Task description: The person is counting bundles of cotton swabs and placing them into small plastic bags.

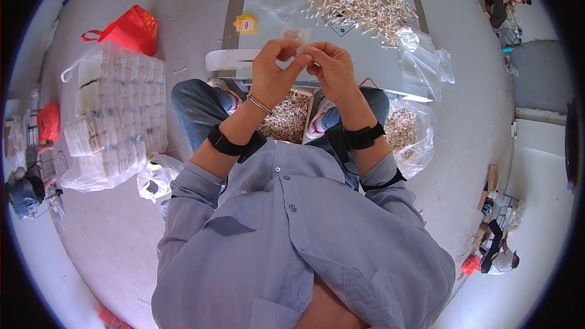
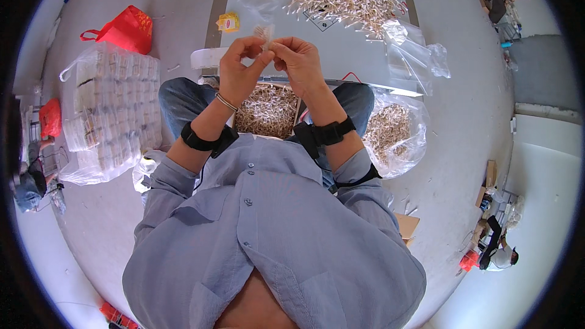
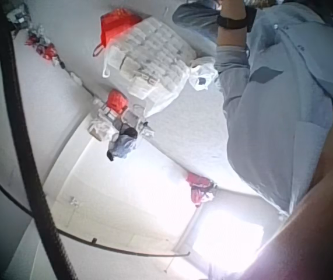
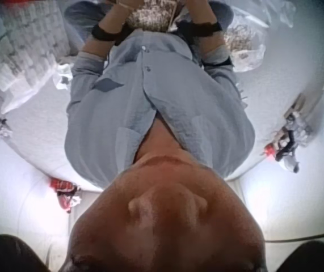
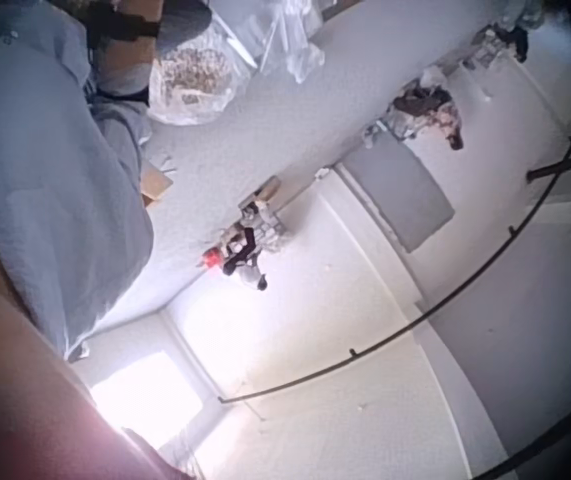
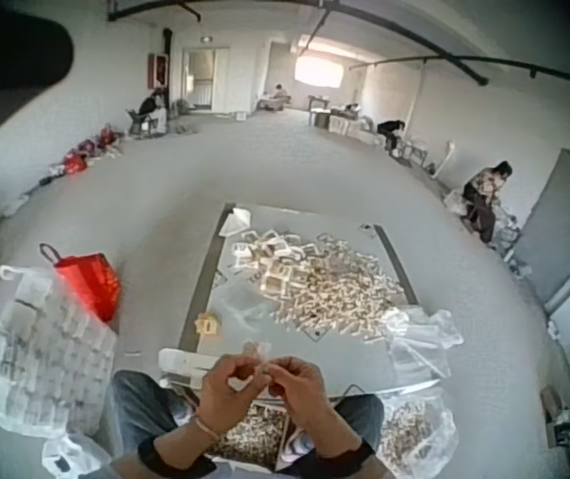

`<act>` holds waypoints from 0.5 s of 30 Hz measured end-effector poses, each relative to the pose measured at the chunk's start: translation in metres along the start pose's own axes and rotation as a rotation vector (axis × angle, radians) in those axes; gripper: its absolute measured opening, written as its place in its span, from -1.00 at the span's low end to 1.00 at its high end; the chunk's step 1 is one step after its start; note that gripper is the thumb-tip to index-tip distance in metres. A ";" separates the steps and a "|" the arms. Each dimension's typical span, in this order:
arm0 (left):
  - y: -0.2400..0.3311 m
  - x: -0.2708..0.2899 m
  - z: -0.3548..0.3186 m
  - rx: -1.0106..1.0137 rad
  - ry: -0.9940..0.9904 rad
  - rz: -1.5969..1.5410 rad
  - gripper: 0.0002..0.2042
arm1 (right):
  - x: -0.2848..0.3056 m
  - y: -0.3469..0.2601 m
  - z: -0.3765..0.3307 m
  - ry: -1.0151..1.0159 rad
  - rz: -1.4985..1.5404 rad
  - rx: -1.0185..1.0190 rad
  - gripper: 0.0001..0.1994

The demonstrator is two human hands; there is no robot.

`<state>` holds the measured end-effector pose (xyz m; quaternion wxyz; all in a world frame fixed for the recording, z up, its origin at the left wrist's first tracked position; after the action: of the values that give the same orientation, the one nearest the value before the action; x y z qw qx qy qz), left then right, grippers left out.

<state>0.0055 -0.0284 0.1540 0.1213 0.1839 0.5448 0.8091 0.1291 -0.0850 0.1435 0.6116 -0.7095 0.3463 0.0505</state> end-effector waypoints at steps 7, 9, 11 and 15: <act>-0.003 0.001 0.005 0.083 -0.115 -0.015 -0.83 | 0.008 0.003 -0.001 0.044 -0.016 -0.051 -0.92; -0.001 -0.001 0.007 0.052 -0.193 0.094 -0.85 | 0.009 0.004 -0.002 0.065 -0.036 -0.045 -0.92; -0.001 0.000 0.008 0.059 -0.190 0.135 -0.85 | 0.008 0.004 -0.002 0.085 -0.055 -0.040 -0.93; -0.002 -0.001 0.010 0.093 -0.195 0.217 -0.85 | 0.005 0.007 -0.001 0.093 -0.164 0.070 -0.93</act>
<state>0.0103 -0.0194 0.1552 0.0766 0.3248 0.5443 0.7697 0.1284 -0.0886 0.1351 0.6214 -0.7152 0.3167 -0.0450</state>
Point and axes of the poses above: each hand's wrist, its own z-axis towards the middle knuckle, its own x-axis out of the back of the hand, y = z × x, the point moved 3 cm from there along z, towards the middle knuckle, and after that the axes turned 1 degree about -x, right-handed, at the moved point
